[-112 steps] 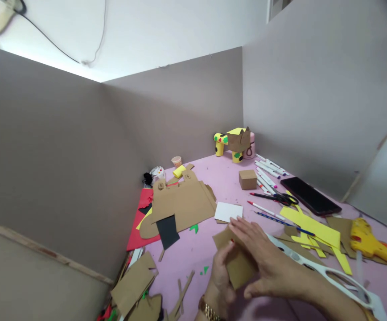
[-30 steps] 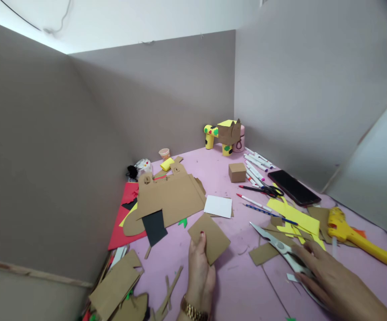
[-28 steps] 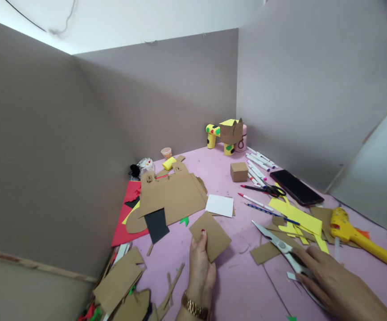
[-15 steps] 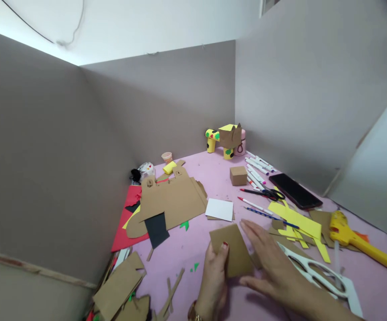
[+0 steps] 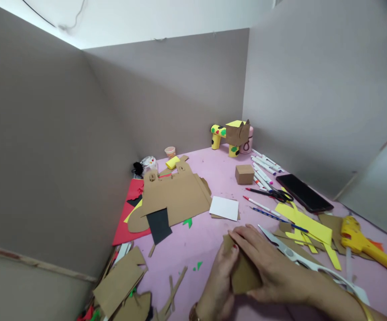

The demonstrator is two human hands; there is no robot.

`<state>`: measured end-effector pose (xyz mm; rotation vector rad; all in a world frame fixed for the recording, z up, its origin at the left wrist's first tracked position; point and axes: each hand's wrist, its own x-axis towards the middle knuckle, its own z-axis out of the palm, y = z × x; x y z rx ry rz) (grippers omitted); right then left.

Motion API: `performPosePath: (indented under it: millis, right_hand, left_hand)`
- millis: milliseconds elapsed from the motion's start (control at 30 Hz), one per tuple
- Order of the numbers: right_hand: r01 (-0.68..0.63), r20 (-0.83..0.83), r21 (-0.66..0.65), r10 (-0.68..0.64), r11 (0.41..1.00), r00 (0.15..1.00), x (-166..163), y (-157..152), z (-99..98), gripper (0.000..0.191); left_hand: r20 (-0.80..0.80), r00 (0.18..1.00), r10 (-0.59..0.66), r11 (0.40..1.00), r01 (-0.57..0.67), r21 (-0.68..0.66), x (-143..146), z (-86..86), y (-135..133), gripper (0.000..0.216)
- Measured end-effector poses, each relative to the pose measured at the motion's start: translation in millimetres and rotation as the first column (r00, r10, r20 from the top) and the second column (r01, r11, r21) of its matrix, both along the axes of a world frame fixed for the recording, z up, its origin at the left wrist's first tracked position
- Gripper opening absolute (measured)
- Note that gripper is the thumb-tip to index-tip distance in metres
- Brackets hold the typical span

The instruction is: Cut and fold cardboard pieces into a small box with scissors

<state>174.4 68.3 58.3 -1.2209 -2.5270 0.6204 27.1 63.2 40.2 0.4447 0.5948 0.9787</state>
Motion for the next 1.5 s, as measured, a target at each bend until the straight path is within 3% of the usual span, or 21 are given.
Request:
performPosePath:
  millis: [100, 167, 367, 533, 700, 933, 1067, 1300, 1500]
  right_hand:
    - [-0.031, -0.112, -0.053, 0.025, 0.998, 0.993, 10, -2, 3.9, 0.101]
    - [-0.050, -0.146, -0.067, 0.040, 0.997, 0.989, 14, -2, 4.8, 0.102]
    - [-0.104, -0.148, -0.134, 0.084, 0.985, 0.985, 14, -4, 14.0, 0.104]
    - [-0.152, -0.097, -0.195, 0.135, 0.969, 0.986, 13, -6, 24.0, 0.105]
    - [-0.117, -0.028, -0.237, 0.114, 0.964, 0.993, 13, -9, 33.8, 0.103]
    - [-0.166, -0.156, -0.149, 0.143, 0.975, 0.977, 7, -8, 43.6, 0.102]
    - [-0.190, -0.123, -0.141, 0.173, 0.972, 0.977, 9, -8, 42.9, 0.102]
    - [-0.214, -0.049, -0.122, 0.210, 0.969, 0.977, 11, -2, 43.1, 0.107]
    - [-0.223, -0.019, -0.117, 0.222, 0.968, 0.975, 8, 1, 47.9, 0.101]
  left_hand:
    - [0.213, 0.970, -0.116, 0.980, 0.146, -0.132, -4, 5.0, -1, 0.047]
    - [0.269, 0.956, -0.121, 0.976, 0.163, -0.144, -5, 7.5, -3, 0.050]
    - [0.267, 0.959, -0.099, 0.995, 0.100, 0.010, -4, 11.3, -7, 0.054]
    - [0.310, 0.942, -0.126, 0.990, 0.141, -0.028, -5, 13.2, -8, 0.052]
    - [0.305, 0.942, -0.140, 0.989, 0.149, -0.008, -4, 15.5, -8, 0.047]
    - [0.256, 0.957, -0.140, 0.990, 0.131, 0.049, -2, 16.5, -9, 0.044]
    - [0.261, 0.954, -0.148, 0.989, 0.139, 0.052, -1, 12.9, -10, 0.039]
    - [0.232, 0.971, -0.063, 0.996, 0.077, -0.054, 2, 8.9, -7, 0.040]
    - [0.236, 0.969, -0.075, 0.987, 0.106, -0.120, 2, 7.2, -6, 0.049]
